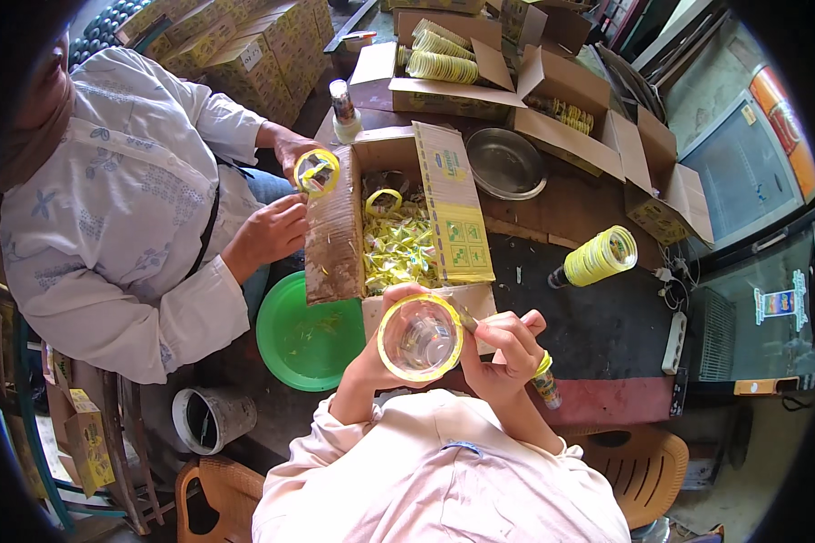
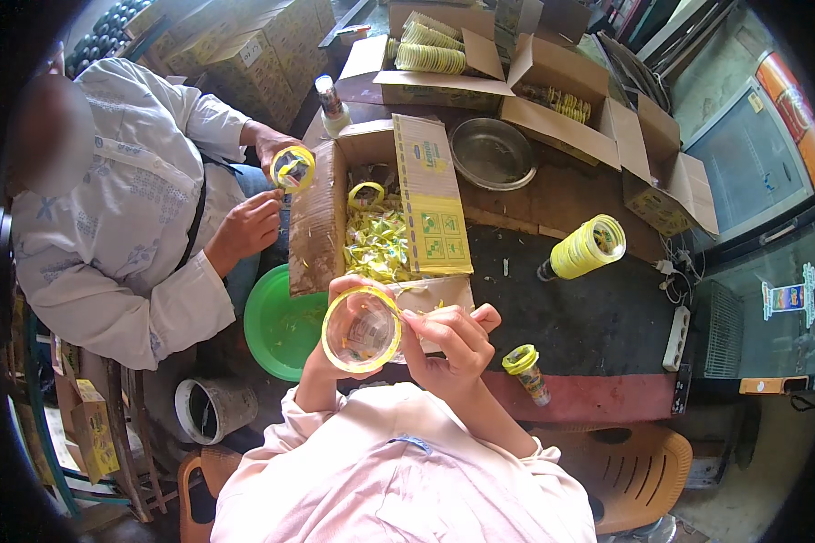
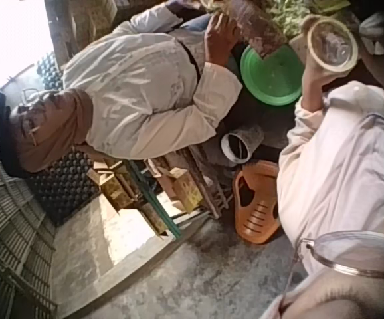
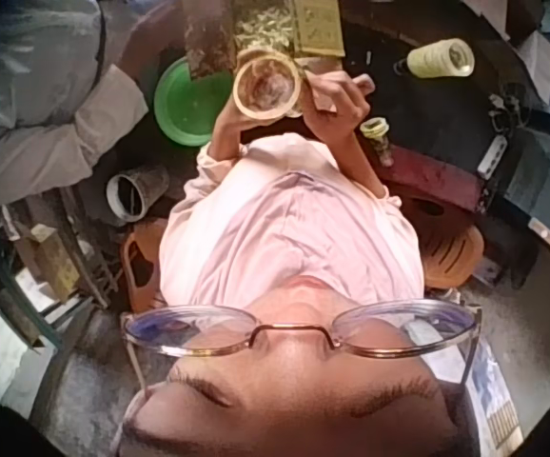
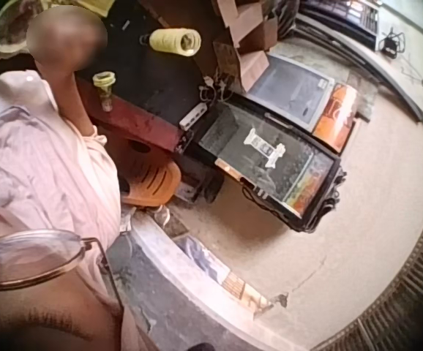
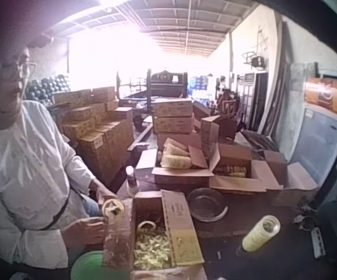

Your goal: The person picks up yellow labels from a box and applies them to clear plastic cups before stacking the finished cups on a table.

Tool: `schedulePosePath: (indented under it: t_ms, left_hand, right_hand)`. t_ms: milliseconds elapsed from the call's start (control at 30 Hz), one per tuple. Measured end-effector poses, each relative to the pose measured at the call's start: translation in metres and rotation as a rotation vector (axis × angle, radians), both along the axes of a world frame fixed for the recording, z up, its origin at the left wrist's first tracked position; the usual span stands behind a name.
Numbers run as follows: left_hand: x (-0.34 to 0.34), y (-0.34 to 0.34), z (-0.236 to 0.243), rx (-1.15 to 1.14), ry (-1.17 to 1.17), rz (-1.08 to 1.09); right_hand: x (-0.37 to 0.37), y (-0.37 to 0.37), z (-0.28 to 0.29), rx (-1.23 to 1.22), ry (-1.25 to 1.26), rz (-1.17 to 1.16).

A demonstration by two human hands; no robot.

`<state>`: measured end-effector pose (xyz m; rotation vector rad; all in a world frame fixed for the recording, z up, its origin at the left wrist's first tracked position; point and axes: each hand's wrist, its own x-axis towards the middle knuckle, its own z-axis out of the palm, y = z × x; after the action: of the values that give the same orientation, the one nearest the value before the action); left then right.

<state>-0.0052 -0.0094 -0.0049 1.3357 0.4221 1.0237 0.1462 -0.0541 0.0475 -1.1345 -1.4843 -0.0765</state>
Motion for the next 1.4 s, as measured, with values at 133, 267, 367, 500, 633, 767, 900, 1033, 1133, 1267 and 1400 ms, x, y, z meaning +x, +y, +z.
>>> schedulePosePath:
  t_ms: [133, 267, 367, 500, 633, 767, 900, 1033, 1133, 1267, 1400]
  left_hand:
    - [-0.002, -0.001, -0.001, 0.003, 0.053, -0.003]
    - [-0.004, 0.000, -0.002, 0.168, 0.098, 0.059]
    - [-0.004, 0.001, 0.001, 0.266, 0.126, 0.042]
    - [-0.005, 0.000, 0.005, 0.244, 0.168, 0.046]
    - [-0.009, 0.004, 0.013, 0.207, 0.173, 0.011]
    - [-0.006, 0.004, 0.016, 0.286, 0.094, 0.049]
    - [-0.008, 0.007, 0.013, 0.286, 0.122, 0.039]
    - [-0.008, 0.007, 0.007, 0.329, 0.168, -0.002]
    - [-0.007, 0.005, 0.007, 0.234, 0.135, -0.066]
    - [-0.006, 0.009, 0.009, 0.308, 0.128, -0.078]
    - [-0.004, 0.008, 0.003, 0.192, -0.029, -0.131]
  right_hand:
    - [0.000, 0.000, 0.000, 0.006, -0.015, -0.003]
    - [-0.002, -0.001, 0.003, 0.016, -0.067, -0.015]
    - [-0.002, -0.001, 0.006, 0.014, -0.113, -0.034]
    - [0.000, 0.001, 0.003, -0.008, -0.077, -0.023]
    - [0.001, 0.002, 0.001, -0.016, -0.072, -0.004]
    - [0.001, 0.004, 0.001, -0.023, -0.043, 0.013]
    - [-0.001, 0.004, 0.004, -0.025, -0.080, -0.020]
    - [0.000, 0.005, 0.003, -0.026, -0.074, -0.021]
    - [0.003, 0.006, 0.005, -0.043, -0.126, 0.002]
    - [0.004, 0.007, 0.005, -0.041, -0.091, 0.004]
    - [0.003, 0.010, 0.005, -0.043, -0.057, -0.024]
